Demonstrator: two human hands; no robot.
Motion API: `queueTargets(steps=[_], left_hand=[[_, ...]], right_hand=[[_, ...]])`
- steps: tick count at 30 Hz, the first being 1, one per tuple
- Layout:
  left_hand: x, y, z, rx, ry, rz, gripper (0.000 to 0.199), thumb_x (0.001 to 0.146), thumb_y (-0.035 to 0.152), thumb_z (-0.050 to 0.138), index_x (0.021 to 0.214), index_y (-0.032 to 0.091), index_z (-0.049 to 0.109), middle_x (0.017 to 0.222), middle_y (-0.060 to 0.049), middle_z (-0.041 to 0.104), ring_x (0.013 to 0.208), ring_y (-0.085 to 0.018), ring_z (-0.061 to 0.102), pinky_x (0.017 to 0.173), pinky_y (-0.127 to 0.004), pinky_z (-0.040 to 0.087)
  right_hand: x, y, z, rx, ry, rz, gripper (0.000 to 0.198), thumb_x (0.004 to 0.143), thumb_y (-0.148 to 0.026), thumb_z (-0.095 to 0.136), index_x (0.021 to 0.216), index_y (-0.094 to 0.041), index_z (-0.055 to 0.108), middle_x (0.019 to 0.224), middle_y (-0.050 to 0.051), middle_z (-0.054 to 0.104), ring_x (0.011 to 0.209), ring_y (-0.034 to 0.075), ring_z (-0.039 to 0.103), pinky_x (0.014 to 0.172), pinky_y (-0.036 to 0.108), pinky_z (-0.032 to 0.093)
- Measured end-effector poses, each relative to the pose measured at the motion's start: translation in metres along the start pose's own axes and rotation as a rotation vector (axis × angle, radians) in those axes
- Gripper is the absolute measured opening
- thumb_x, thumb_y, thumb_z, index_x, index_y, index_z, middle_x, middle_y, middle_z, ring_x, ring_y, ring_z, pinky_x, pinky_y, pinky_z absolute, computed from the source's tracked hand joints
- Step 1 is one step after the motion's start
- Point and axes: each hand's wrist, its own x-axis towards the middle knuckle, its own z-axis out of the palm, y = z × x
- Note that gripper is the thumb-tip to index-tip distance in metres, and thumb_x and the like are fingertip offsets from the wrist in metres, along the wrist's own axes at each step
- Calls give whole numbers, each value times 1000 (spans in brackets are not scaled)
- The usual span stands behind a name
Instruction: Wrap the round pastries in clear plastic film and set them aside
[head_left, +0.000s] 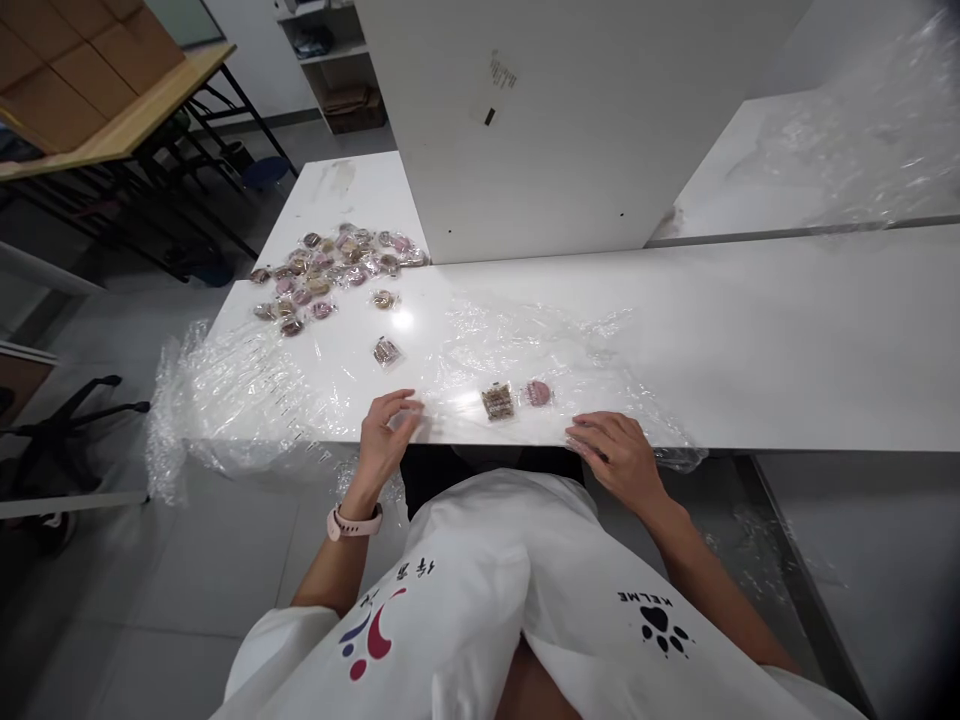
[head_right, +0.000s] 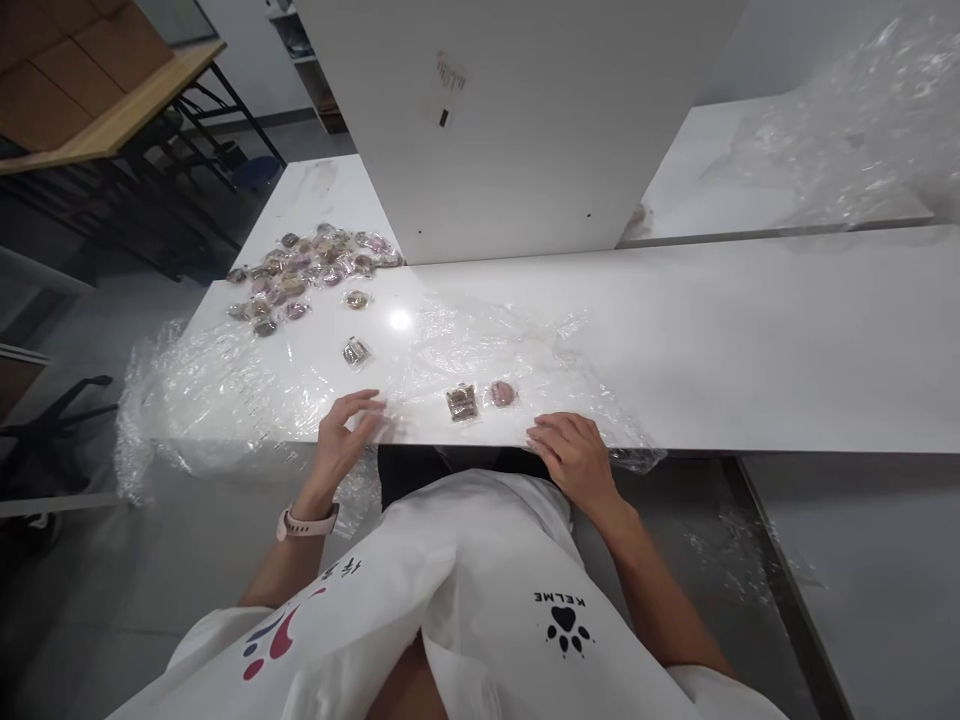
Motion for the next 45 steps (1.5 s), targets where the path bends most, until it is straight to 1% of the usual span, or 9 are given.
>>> queueTargets(steps=[4, 7, 10, 14, 24, 32, 36, 40, 45], left_hand=[[-8, 30, 9, 119, 104, 198, 34, 91, 17, 50, 122, 23, 61, 132, -10, 60, 129, -27, 51, 109, -54, 43], [-18, 53, 35, 81, -161, 387, 39, 96, 24, 49, 135, 24, 50, 142, -10, 55, 138, -24, 45, 115, -50, 38], [-20, 57, 71, 212, -427, 499, 75, 90, 47, 61, 152, 21, 28, 161, -16, 28, 153, -30, 16, 122, -54, 24], [-16, 41, 97, 357, -508, 511, 106, 83, 48, 70, 159, 20, 2, 165, -17, 11, 154, -32, -1, 123, -57, 16], [-17, 31, 97, 382, -472, 539, 99, 86, 22, 67, 159, 23, 0, 166, -15, 12, 153, -30, -3, 123, -59, 17], [-24, 20, 90, 331, -373, 545, 87, 88, -2, 41, 160, 24, 0, 166, -14, 8, 154, -28, 1, 122, -56, 24], [-33, 8, 84, 333, -317, 599, 85, 86, -9, 29, 159, 29, 9, 165, -11, 17, 154, -26, 12, 121, -56, 26], [-33, 4, 80, 337, -331, 634, 76, 89, -4, 36, 157, 26, 21, 163, -13, 25, 152, -27, 21, 120, -55, 29], [-22, 12, 71, 313, -359, 623, 46, 97, 13, 46, 140, 28, 49, 157, -9, 40, 143, -27, 41, 112, -52, 39]], right_hand=[[12, 1, -19, 136, -192, -9, 21, 94, -38, 61, 110, -26, 68, 117, 7, 68, 109, 25, 60, 88, 41, 47], [33, -3, -27, 247, -176, 40, 24, 97, -39, 55, 116, -27, 65, 117, 6, 67, 111, 23, 59, 91, 39, 48], [62, -5, -16, 217, -102, 34, 27, 99, -36, 50, 120, -25, 63, 119, 8, 66, 112, 24, 57, 92, 40, 49], [90, 1, 12, 88, -221, -85, 32, 96, -32, 50, 124, -22, 62, 121, 11, 66, 110, 28, 56, 90, 44, 48], [84, 2, 0, 105, -208, -150, 29, 96, -35, 52, 119, -21, 63, 107, 9, 68, 101, 25, 58, 86, 38, 47], [33, -4, 0, 38, -245, -132, 81, 89, -60, 59, 156, -28, 27, 157, 13, 35, 139, 33, 38, 108, 49, 39], [5, -2, 1, -73, -224, -162, 72, 96, -41, 55, 159, -29, 20, 159, 13, 34, 141, 32, 38, 109, 51, 38], [-7, 0, 12, -82, -142, -173, 61, 98, -18, 45, 156, -31, 31, 153, 9, 45, 135, 28, 46, 108, 50, 41], [5, -3, 11, 46, -112, -144, 42, 99, -19, 43, 136, -31, 58, 145, 5, 54, 134, 26, 48, 103, 48, 47]])
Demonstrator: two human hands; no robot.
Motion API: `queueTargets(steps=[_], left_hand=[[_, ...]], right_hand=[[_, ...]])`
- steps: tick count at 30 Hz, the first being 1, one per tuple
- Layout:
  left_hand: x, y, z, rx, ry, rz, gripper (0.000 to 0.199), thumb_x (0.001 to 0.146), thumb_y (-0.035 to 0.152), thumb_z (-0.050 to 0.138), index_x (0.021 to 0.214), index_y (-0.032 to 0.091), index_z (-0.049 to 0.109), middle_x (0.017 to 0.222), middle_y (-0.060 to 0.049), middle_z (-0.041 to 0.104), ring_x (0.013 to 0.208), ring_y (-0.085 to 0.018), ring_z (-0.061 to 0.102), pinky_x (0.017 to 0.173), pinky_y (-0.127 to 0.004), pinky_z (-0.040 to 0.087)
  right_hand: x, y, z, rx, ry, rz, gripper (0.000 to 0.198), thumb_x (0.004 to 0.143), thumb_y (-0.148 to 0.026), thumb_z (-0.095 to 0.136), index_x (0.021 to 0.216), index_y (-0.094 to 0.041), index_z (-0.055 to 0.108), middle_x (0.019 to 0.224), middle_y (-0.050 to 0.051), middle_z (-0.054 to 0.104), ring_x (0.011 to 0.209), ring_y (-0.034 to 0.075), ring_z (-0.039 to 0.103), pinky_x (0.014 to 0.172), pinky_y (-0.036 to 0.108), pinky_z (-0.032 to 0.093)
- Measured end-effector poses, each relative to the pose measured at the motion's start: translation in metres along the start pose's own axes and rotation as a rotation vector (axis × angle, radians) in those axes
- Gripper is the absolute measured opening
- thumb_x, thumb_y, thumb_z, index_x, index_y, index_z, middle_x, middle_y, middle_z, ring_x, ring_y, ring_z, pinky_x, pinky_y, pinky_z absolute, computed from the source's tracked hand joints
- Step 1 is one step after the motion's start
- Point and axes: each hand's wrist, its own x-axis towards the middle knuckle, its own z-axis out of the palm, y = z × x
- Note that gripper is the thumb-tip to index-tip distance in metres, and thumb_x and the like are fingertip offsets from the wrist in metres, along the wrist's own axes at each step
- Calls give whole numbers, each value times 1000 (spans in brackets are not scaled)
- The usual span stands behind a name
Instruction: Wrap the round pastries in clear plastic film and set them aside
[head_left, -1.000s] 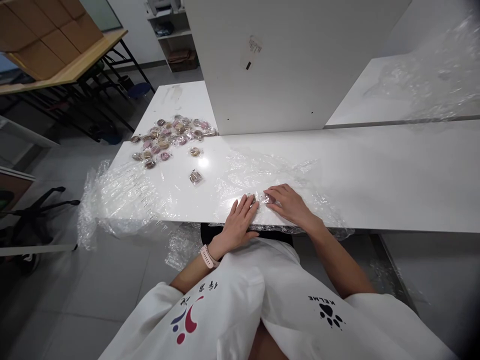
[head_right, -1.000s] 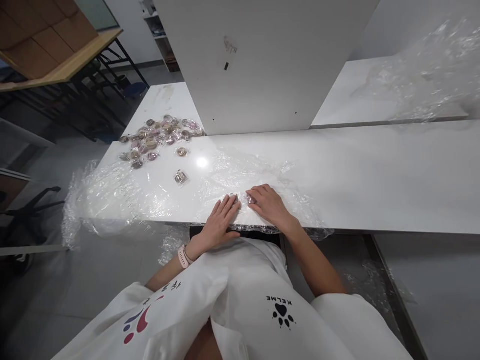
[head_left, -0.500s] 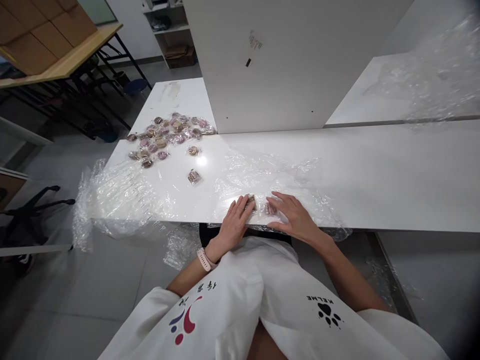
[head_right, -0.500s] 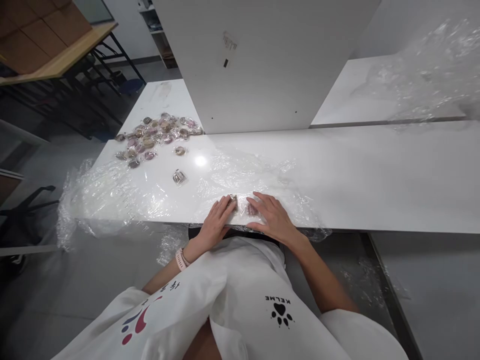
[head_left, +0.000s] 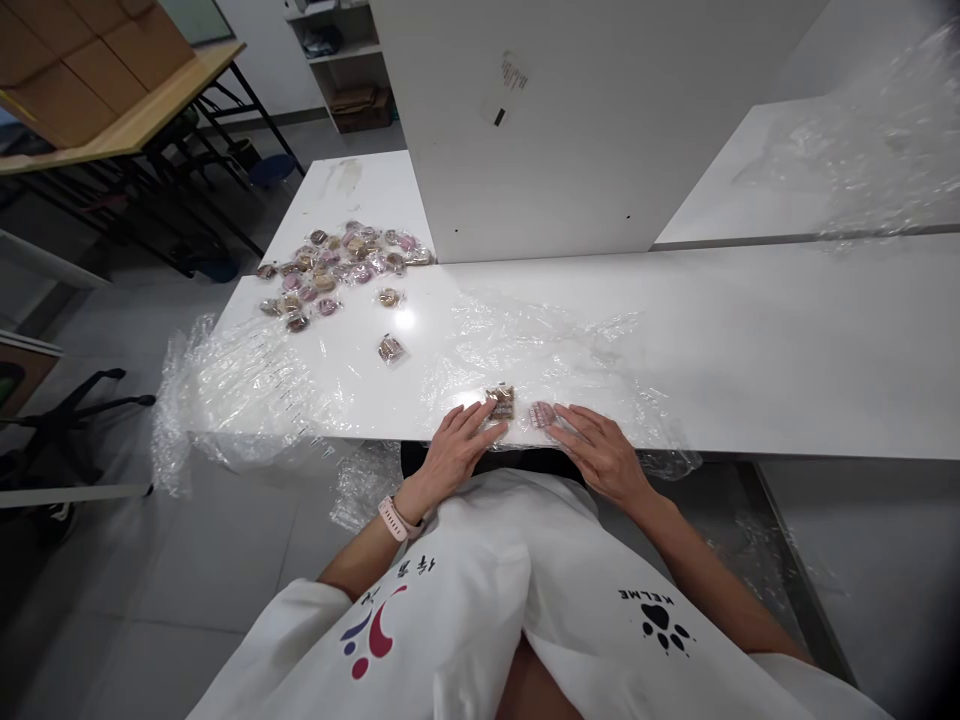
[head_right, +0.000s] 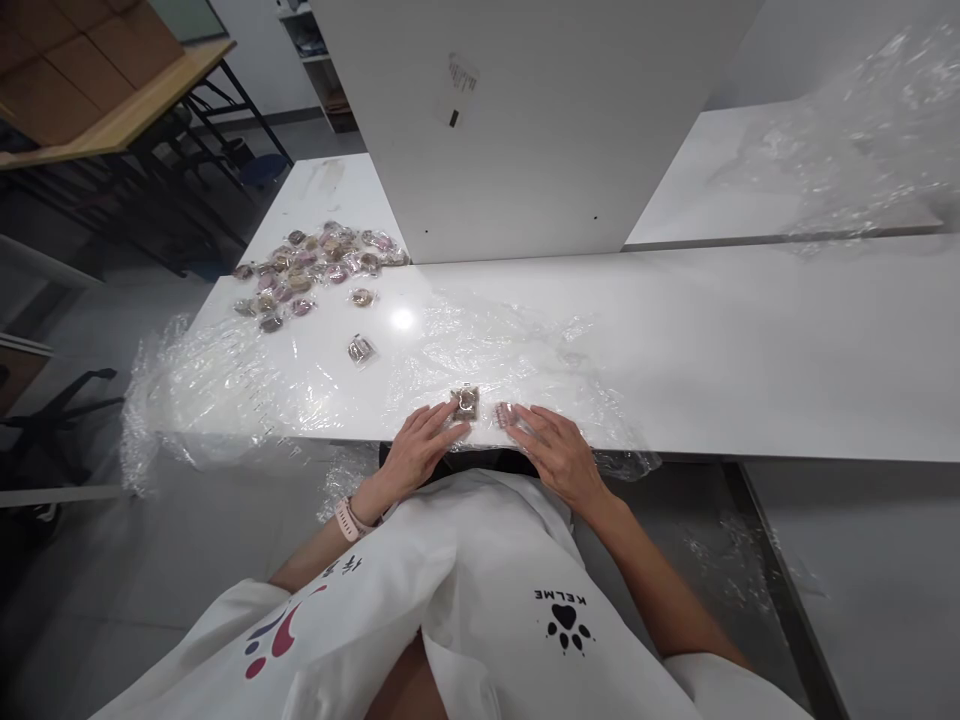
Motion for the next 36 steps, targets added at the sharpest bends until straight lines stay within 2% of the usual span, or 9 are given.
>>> queueTargets(steps=[3, 6, 9, 14, 20, 24, 30, 33, 36], left_hand=[[14, -3, -13, -66, -21, -52, 33, 99, 17, 41, 126, 24, 60, 140, -9, 59, 125, -25, 57, 100, -45, 46], [38, -8, -29, -118, -69, -165, 27, 101, 27, 40, 108, 21, 66, 99, -8, 73, 92, -22, 66, 87, -39, 48], [67, -18, -42, -233, -157, -305, 37, 100, 37, 40, 78, 19, 64, 64, -2, 62, 61, -16, 56, 67, -31, 43], [101, -35, -47, -440, -270, -536, 32, 88, 40, 53, 65, 18, 56, 60, 0, 58, 54, -12, 46, 53, -26, 31], [88, -31, -41, -312, -318, -505, 22, 83, 35, 58, 69, 20, 52, 64, 1, 56, 56, -12, 45, 52, -26, 27], [75, -26, -43, -355, -291, -541, 15, 87, 37, 56, 84, 22, 56, 65, 2, 58, 58, -14, 50, 53, -25, 30], [77, -26, -43, -323, -308, -563, 11, 90, 32, 55, 91, 21, 56, 67, 2, 61, 58, -14, 53, 53, -26, 31], [79, -24, -38, -210, -277, -532, 5, 89, 26, 57, 90, 21, 55, 72, 0, 62, 63, -16, 55, 56, -28, 35], [77, -17, -33, 76, -73, -408, 10, 84, 12, 58, 88, 20, 55, 85, -7, 64, 81, -23, 58, 67, -34, 42]], right_hand=[[17, 2, -10, 154, -30, 39, 35, 101, -24, 40, 124, -29, 65, 134, 4, 64, 129, 24, 53, 102, 47, 47], [42, 9, -21, 304, -100, 170, 34, 102, -34, 39, 113, -26, 70, 116, 5, 72, 109, 23, 64, 94, 42, 49], [72, 22, -28, 443, -187, 346, 37, 98, -46, 44, 93, -22, 72, 95, 5, 75, 87, 21, 68, 79, 35, 50], [106, 40, -26, 462, -339, 572, 28, 84, -48, 61, 86, -20, 67, 66, 1, 67, 58, 16, 60, 58, 28, 43], [85, 41, -22, 290, -289, 462, 11, 79, -32, 60, 83, -23, 64, 84, 1, 70, 74, 18, 62, 61, 27, 43], [60, 46, -32, 294, -234, 460, 21, 82, -30, 59, 100, -25, 67, 98, 3, 71, 84, 21, 65, 68, 32, 50], [44, 0, -64, 46, 191, 294, 24, 94, -28, 52, 114, -26, 67, 106, 9, 68, 99, 27, 62, 79, 41, 52], [48, -26, -51, 205, 63, 74, 28, 98, -27, 48, 120, -28, 65, 112, 8, 69, 105, 23, 63, 87, 39, 53], [57, -27, -16, 193, -100, -46, 39, 100, -26, 46, 138, -28, 55, 135, 7, 61, 126, 25, 53, 103, 46, 47]])
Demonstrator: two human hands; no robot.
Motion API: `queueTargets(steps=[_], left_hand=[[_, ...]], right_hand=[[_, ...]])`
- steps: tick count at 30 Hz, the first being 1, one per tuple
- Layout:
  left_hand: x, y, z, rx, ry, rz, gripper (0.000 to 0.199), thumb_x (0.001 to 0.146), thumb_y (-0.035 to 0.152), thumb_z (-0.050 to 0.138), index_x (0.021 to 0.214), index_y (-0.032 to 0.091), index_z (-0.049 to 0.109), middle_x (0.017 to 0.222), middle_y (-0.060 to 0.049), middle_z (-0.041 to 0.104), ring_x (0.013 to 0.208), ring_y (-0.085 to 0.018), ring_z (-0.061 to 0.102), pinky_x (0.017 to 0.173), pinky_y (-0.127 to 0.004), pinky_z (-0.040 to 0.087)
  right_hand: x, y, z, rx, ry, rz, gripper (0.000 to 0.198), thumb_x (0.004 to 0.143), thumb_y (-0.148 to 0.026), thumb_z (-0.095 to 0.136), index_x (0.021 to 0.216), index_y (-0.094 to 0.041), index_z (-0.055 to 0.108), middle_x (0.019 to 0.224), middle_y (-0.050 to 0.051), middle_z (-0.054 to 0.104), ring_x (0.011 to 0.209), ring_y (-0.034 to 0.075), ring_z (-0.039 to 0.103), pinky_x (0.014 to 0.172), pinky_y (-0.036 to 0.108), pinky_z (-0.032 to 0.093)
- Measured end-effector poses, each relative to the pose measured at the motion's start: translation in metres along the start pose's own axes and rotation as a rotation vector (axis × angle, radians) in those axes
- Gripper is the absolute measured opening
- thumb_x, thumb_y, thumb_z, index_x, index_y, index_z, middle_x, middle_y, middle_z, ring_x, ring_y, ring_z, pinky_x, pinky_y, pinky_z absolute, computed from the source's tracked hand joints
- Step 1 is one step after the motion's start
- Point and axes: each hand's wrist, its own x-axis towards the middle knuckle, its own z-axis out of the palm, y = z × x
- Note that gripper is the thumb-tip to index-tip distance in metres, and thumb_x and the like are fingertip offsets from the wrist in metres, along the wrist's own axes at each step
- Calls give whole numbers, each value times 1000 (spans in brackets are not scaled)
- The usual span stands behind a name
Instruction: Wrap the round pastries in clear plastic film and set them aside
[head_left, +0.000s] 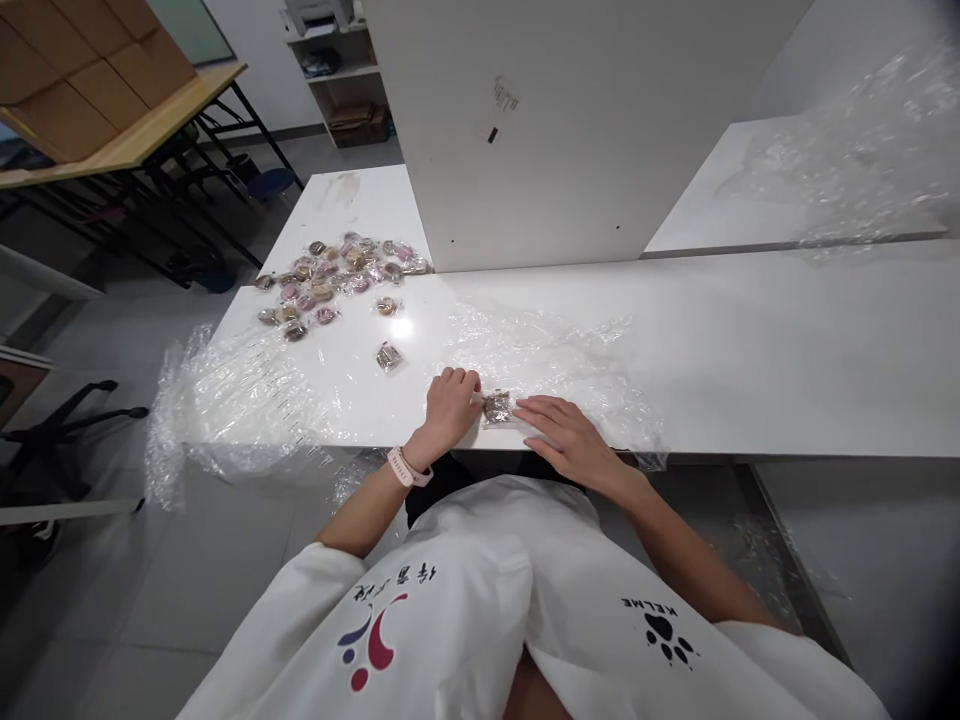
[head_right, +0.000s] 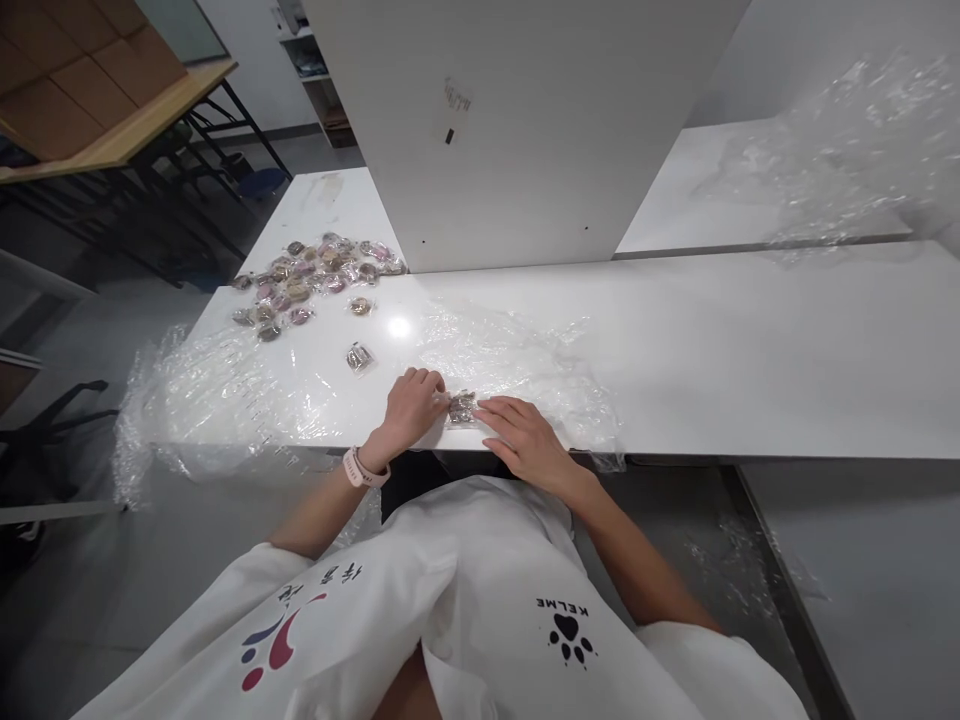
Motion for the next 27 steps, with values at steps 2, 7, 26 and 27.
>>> queueTargets(steps=[2, 7, 26, 27], left_hand=[[-9, 7, 4, 94, 163, 116, 18, 84, 2, 51, 89, 19, 56, 88, -9, 62, 87, -25, 56, 71, -37, 44], [-38, 23, 20, -95, 158, 401, 40, 89, 7, 44, 127, 18, 47, 118, -12, 60, 107, -26, 56, 88, -45, 50], [69, -23, -2, -427, -362, -104, 28, 86, 46, 65, 85, 18, 64, 75, -3, 66, 62, -14, 56, 55, -26, 37], [72, -28, -7, -415, -393, -90, 26, 84, 43, 67, 87, 18, 64, 76, -3, 66, 62, -14, 56, 55, -26, 37]], right_hand=[[6, 14, 19, -42, -16, 19, 43, 100, -26, 45, 142, -27, 51, 138, 8, 59, 129, 26, 51, 104, 49, 46], [11, 34, 32, -1, 5, 19, 42, 101, -24, 41, 141, -28, 52, 136, 8, 60, 126, 24, 53, 102, 47, 49], [32, 79, -7, 1, 79, 748, 37, 83, -58, 59, 93, -24, 72, 74, 2, 66, 69, 18, 58, 62, 27, 35], [33, 79, -8, 9, 70, 751, 36, 82, -57, 60, 94, -25, 71, 76, 2, 67, 70, 18, 58, 62, 27, 35]])
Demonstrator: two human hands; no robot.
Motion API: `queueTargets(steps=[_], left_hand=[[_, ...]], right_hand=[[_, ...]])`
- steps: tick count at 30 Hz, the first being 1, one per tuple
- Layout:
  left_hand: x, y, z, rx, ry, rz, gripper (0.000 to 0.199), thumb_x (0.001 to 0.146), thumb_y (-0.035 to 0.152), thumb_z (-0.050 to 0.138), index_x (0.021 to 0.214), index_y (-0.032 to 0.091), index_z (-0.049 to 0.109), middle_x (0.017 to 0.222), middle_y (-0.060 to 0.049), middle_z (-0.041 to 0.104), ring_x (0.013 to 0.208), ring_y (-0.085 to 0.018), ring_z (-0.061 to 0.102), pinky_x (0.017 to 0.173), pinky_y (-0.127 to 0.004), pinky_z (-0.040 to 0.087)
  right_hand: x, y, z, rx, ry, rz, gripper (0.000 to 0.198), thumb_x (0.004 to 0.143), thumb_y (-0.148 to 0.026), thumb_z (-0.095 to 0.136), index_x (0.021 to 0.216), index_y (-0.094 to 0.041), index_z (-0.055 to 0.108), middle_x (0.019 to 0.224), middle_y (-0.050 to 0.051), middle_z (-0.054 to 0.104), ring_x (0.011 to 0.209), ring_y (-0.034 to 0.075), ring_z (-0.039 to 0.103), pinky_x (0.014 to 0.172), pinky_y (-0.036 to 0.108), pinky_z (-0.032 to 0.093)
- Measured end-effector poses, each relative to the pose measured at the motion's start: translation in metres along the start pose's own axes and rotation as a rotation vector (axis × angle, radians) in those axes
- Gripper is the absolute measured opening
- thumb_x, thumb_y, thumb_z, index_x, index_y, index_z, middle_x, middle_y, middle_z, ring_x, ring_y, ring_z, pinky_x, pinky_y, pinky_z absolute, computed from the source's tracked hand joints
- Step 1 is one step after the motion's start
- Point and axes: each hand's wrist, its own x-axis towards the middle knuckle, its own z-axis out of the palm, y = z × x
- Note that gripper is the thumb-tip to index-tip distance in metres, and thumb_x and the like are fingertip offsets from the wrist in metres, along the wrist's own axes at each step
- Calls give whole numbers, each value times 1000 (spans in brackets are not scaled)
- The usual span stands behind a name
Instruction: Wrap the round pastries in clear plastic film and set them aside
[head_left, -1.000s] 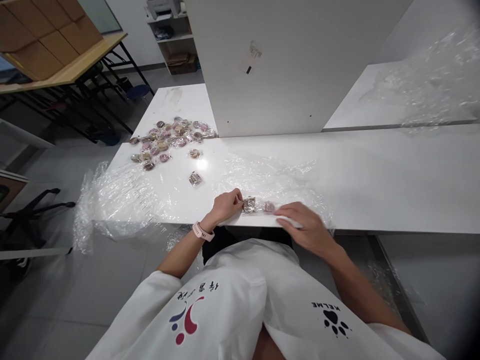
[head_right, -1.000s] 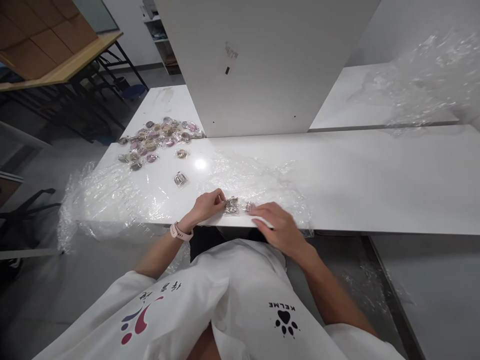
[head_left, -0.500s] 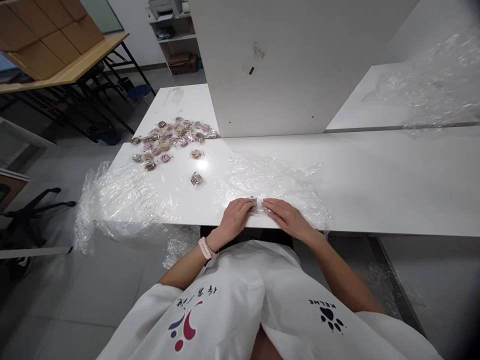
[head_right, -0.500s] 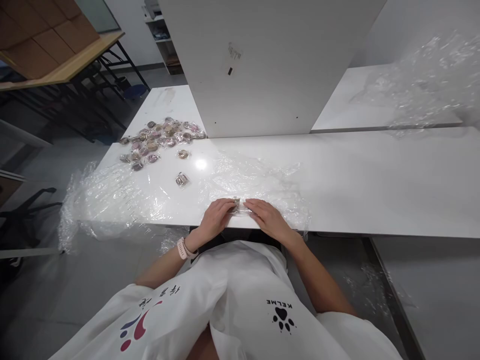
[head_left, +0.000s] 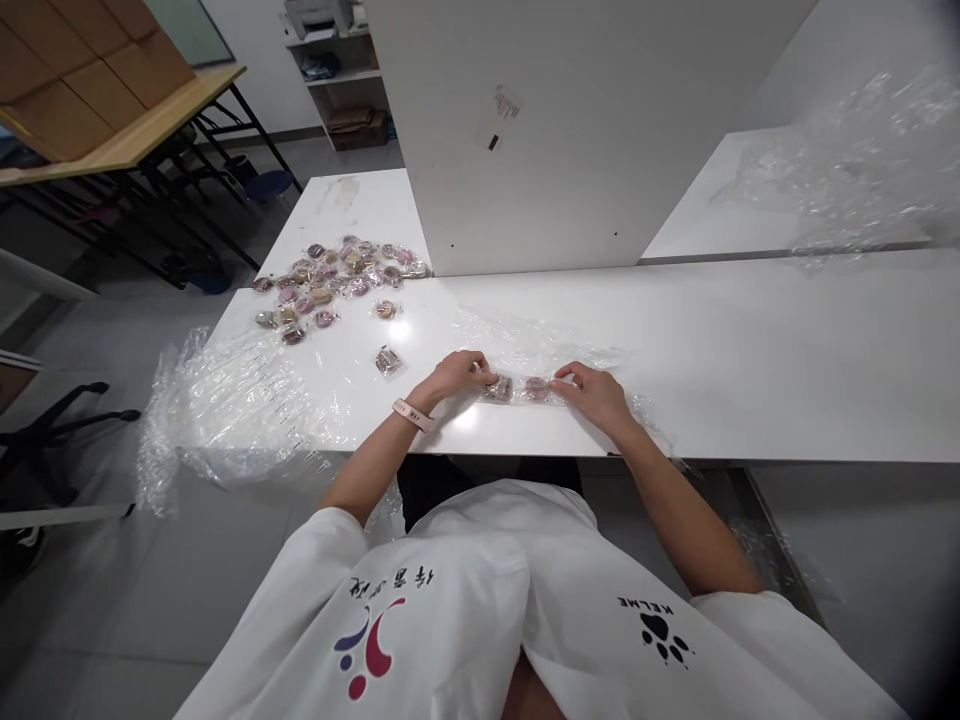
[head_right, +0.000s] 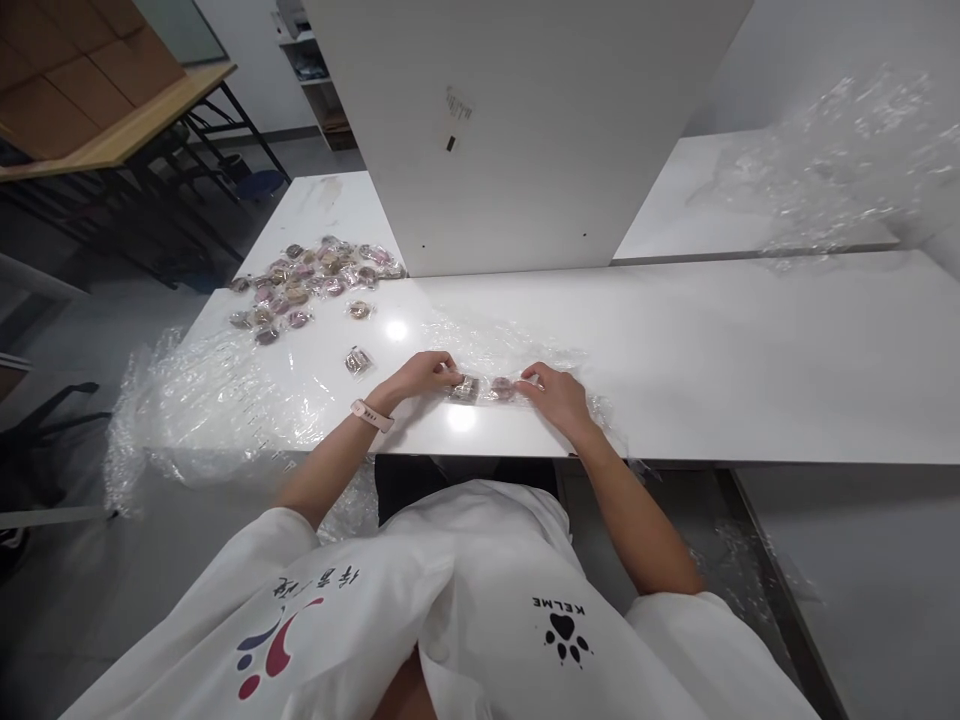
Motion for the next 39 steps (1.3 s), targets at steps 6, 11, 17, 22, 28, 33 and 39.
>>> queueTargets(steps=[6, 11, 17, 22, 28, 33, 39], left_hand=[[-27, -27, -35, 311, 300, -111, 26, 82, 6, 53, 101, 19, 65, 95, -9, 68, 91, -26, 64, 76, -42, 50], [-44, -10, 2, 404, 806, 313, 44, 85, 0, 42, 120, 22, 58, 129, -9, 61, 130, -26, 51, 106, -55, 42], [-28, 5, 67, 476, 273, 515, 40, 93, 24, 56, 132, 20, 50, 141, -13, 55, 133, -27, 50, 109, -50, 41], [-52, -2, 71, 507, 277, 498, 30, 98, 20, 46, 128, 16, 50, 128, -14, 63, 115, -26, 60, 93, -41, 49], [-53, 8, 53, 295, 238, 292, 27, 102, 33, 38, 121, 18, 50, 94, -7, 67, 82, -21, 62, 71, -33, 46], [-16, 13, 33, 295, 216, 145, 20, 98, 36, 50, 96, 19, 59, 95, -7, 65, 83, -21, 59, 64, -30, 40], [-6, 11, 42, 560, 375, 379, 19, 93, 10, 49, 106, 18, 61, 103, -10, 62, 95, -23, 53, 78, -35, 39]], right_hand=[[-4, 2, -1, -20, 6, -1, 31, 83, -51, 58, 99, -27, 71, 76, 1, 67, 73, 19, 60, 62, 26, 34], [-4, 3, 3, -50, 20, -24, 28, 85, -48, 59, 99, -27, 71, 73, 0, 67, 71, 19, 61, 61, 26, 34], [-21, 10, 2, -119, 7, -208, 32, 97, -41, 44, 112, -30, 69, 95, 1, 71, 84, 19, 65, 70, 28, 42], [-51, 15, -10, -240, -120, -357, 44, 96, -52, 47, 133, -31, 60, 104, 4, 66, 88, 20, 65, 66, 27, 43], [-39, 3, -13, -242, -107, -341, 44, 100, -47, 36, 87, -23, 70, 93, 5, 65, 79, 17, 61, 62, 28, 37], [-10, -1, -15, -242, -110, -133, 45, 94, -56, 45, 70, -21, 61, 82, 3, 66, 76, 18, 59, 60, 27, 32], [3, 35, -47, -250, -103, 8, 33, 79, -57, 61, 81, -25, 69, 76, 1, 67, 70, 19, 58, 59, 27, 33]])
